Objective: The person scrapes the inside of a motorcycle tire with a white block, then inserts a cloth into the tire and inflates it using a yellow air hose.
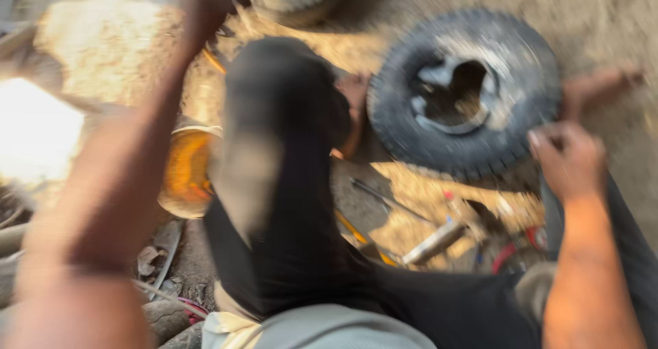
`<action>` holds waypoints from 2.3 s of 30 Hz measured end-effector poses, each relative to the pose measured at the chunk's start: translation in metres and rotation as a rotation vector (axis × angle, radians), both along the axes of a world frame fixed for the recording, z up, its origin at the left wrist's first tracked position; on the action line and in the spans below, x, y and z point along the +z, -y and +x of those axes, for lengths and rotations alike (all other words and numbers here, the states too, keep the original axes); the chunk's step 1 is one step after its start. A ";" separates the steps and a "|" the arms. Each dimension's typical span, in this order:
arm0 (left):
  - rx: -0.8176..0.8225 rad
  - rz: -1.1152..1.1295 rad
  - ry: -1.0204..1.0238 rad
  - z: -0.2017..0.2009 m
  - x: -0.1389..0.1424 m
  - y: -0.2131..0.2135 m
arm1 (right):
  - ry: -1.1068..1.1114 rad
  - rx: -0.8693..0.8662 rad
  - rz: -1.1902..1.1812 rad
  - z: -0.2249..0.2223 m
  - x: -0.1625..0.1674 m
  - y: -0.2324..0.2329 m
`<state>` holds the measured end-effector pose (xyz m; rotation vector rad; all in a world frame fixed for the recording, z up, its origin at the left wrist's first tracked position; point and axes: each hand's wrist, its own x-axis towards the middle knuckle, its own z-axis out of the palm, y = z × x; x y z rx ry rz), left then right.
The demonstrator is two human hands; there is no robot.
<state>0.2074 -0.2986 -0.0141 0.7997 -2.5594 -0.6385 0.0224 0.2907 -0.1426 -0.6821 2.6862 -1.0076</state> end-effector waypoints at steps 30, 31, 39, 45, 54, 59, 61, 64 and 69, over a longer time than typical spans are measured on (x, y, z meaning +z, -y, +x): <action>-0.452 -0.124 1.151 0.116 -0.077 -0.030 | 0.545 -0.258 0.121 -0.009 -0.048 -0.030; -0.404 -0.238 1.179 0.109 -0.062 -0.003 | 0.543 -0.239 0.099 -0.009 -0.047 -0.031; -0.040 -0.742 0.586 0.039 0.068 0.118 | 0.419 -0.249 0.103 0.004 -0.021 -0.028; 0.040 -0.730 0.542 -0.049 0.122 0.042 | 0.335 -0.154 -0.102 0.030 0.017 -0.031; -0.691 -0.092 0.579 -0.137 0.062 -0.180 | 0.641 -0.017 -0.821 0.038 0.089 0.011; -1.228 0.181 0.755 -0.065 -0.109 -0.303 | 0.785 -0.462 -1.094 0.036 0.059 0.029; -1.143 0.515 0.906 -0.058 -0.154 -0.300 | 0.789 -0.680 -1.116 0.024 0.026 0.021; -0.983 0.513 0.974 -0.093 -0.171 -0.265 | 0.818 -0.854 -1.217 -0.001 -0.013 0.003; -1.140 -0.153 0.813 -0.129 -0.172 -0.226 | 0.770 -0.744 -0.530 0.018 -0.058 0.028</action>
